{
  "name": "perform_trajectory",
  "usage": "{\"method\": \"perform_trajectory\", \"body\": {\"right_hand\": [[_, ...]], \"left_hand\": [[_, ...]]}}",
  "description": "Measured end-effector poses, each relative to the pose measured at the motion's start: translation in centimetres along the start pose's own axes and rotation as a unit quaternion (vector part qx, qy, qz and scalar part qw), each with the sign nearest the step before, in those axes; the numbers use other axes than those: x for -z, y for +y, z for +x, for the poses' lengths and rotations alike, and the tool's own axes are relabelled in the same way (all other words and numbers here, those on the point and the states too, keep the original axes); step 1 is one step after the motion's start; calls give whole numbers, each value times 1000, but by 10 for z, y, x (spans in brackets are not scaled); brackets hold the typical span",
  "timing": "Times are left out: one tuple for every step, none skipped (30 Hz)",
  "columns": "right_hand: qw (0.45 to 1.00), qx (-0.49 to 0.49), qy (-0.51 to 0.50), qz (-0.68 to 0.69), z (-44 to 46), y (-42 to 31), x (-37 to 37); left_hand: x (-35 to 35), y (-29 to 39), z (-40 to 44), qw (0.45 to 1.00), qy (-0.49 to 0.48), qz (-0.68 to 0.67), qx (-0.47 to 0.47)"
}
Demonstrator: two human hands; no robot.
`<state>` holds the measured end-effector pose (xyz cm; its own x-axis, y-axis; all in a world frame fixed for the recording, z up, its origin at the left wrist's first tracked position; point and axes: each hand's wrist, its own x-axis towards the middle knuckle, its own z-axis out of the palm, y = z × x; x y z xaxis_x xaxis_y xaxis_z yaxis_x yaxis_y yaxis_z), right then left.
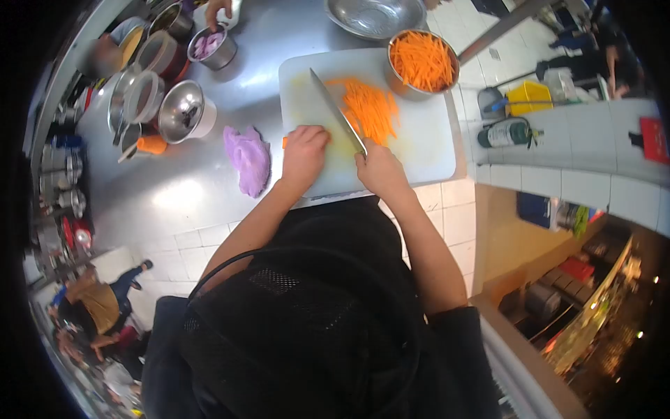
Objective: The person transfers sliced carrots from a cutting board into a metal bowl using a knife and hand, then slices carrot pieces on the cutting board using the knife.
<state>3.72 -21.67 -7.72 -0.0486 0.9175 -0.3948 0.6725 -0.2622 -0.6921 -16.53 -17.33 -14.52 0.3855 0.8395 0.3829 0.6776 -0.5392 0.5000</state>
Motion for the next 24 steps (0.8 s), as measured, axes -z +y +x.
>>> {"method": "perform_trajectory", "body": {"right_hand": [[999,12,37,-38,0,-3,5],[994,23,75,-70,0,-6,7],[994,32,71,-72,-4,-15,13],[998,12,57,-31,-11,-27,21],[999,-10,45,12,-18,-33,24],[999,-11,45,17,-22,-32,20],[997,-3,33,73,-26,-31,14],[992,7,21,127,-28,-29,10],[991,9,21,129,-28,-22,3],[992,14,-2,128,-26,-14,-7],[992,23,-27,125,-23,-10,-12],[983,-23,-61,171,-26,-12,-11],[984,-11,-65,167,-26,-8,-11],[984,-26,-54,166,-25,0,-10],[985,-43,-42,164,-25,2,-8],[986,-39,-46,155,-25,4,-6],[984,-70,-42,157,-25,6,-2],[982,-100,-38,156,-25,7,4],[985,-95,-42,141,-23,12,2],[995,-19,5,99,-21,21,-6],[995,58,53,60,-19,23,-12],[997,51,27,55,-25,6,-4],[997,52,27,48,-25,-2,-3],[997,42,6,62,-24,-7,-2]], "left_hand": [[0,10,5,1000,13,4,10],[1,18,9,1000,-4,0,-1],[5,22,11,1000,-26,-4,-13],[6,18,10,1000,-7,-24,19],[12,9,7,1000,-9,-20,19],[21,-5,2,996,49,-30,68],[31,-17,-3,987,107,-40,114],[41,-28,-9,987,105,-38,111],[52,-35,-19,980,69,-65,172],[59,-37,-24,967,38,-91,233],[60,-34,-28,967,48,-87,234],[60,-30,-31,969,30,-103,222],[60,-25,-31,970,13,-118,211],[58,-21,-29,970,24,-114,213],[53,-15,-26,977,27,-85,193],[47,-9,-24,983,28,-58,173],[42,-4,-22,981,38,-61,179],[37,0,-20,991,-4,-63,121],[31,5,-18,995,-44,-65,62],[26,10,-17,995,-31,-69,71],[22,16,-15,992,-55,-101,57],[19,19,-13,987,-81,-132,40],[18,20,-10,987,-76,-136,41],[17,20,-10,985,-60,-147,67]]}}
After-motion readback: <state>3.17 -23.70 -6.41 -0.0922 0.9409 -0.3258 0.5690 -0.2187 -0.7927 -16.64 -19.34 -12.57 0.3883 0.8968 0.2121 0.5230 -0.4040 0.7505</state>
